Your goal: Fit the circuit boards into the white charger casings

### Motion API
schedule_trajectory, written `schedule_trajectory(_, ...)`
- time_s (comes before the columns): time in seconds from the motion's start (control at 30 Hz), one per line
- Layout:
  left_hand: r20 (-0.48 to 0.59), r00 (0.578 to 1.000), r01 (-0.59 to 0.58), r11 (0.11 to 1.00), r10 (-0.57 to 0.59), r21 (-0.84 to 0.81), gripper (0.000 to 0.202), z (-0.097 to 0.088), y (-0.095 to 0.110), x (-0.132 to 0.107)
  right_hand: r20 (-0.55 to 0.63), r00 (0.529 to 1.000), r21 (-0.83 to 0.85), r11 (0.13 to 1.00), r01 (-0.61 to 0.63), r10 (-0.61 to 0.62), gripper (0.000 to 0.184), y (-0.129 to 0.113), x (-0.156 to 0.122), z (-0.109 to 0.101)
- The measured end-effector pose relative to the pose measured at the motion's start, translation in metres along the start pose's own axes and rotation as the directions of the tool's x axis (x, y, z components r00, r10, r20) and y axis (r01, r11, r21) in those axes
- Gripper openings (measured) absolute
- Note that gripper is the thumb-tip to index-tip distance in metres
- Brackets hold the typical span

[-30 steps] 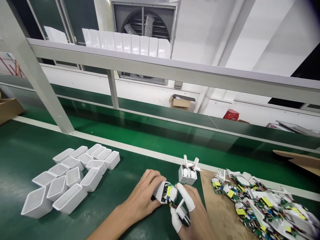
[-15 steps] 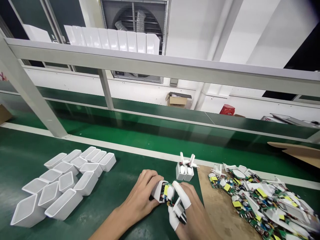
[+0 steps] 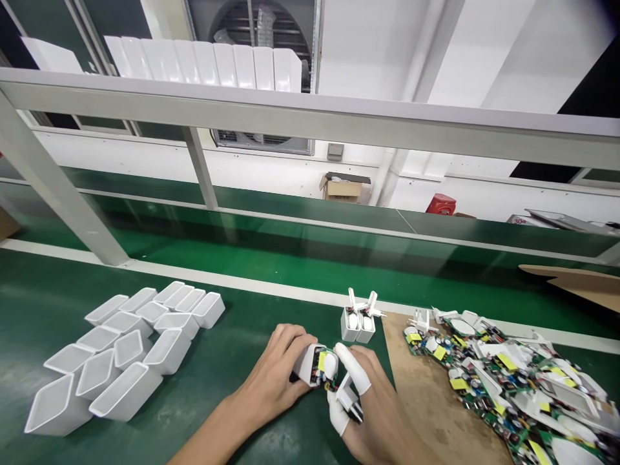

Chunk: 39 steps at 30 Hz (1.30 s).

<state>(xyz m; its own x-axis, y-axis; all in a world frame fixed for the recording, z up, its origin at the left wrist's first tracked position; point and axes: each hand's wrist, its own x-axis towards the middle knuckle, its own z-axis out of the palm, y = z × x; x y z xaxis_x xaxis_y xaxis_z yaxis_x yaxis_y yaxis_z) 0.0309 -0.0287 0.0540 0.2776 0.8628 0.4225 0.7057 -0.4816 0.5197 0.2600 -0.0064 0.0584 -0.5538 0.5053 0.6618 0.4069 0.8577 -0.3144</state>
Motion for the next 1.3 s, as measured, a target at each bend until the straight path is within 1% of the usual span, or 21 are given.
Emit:
schedule_trajectory(0.17,0.004,1.0,0.006,1.0,-0.006,0.007,0.048,0.0018,-0.0004,0.0005,-0.002,1.0,-0.009,1.0,-0.004,0.004,0.071,-0.0004,-0.0009,-0.0022)
schedule_trajectory(0.4,0.025,1.0,0.01,1.0,-0.01,0.01,0.045,0.004,-0.0011,0.0008,0.023,0.993,0.038,0.992,-0.116,0.116,0.067,-0.0003,-0.0017,-0.0043)
schedule_trajectory(0.63,0.03,1.0,0.007,1.0,-0.006,-0.005,0.052,0.0068,-0.0034,0.0006,0.064,0.991,0.094,0.988,-0.12,0.114,0.073,0.0052,-0.0078,-0.002)
schedule_trajectory(0.83,0.041,0.999,0.023,1.0,-0.022,-0.012,0.052,0.008,-0.0034,0.0016,0.059,0.988,0.114,0.982,-0.151,0.145,0.075,0.0049,-0.0055,-0.0039)
schedule_trajectory(1.07,0.048,0.998,0.042,0.999,-0.04,-0.023,0.056,0.0087,-0.0015,0.0023,0.074,0.987,0.127,0.98,-0.152,0.143,0.075,0.0074,-0.009,-0.0026)
schedule_trajectory(1.3,0.051,0.998,0.04,0.999,-0.039,-0.014,0.055,0.0091,-0.0003,0.0034,0.106,0.986,0.156,0.977,-0.148,0.132,0.079,0.0061,-0.0088,-0.0067)
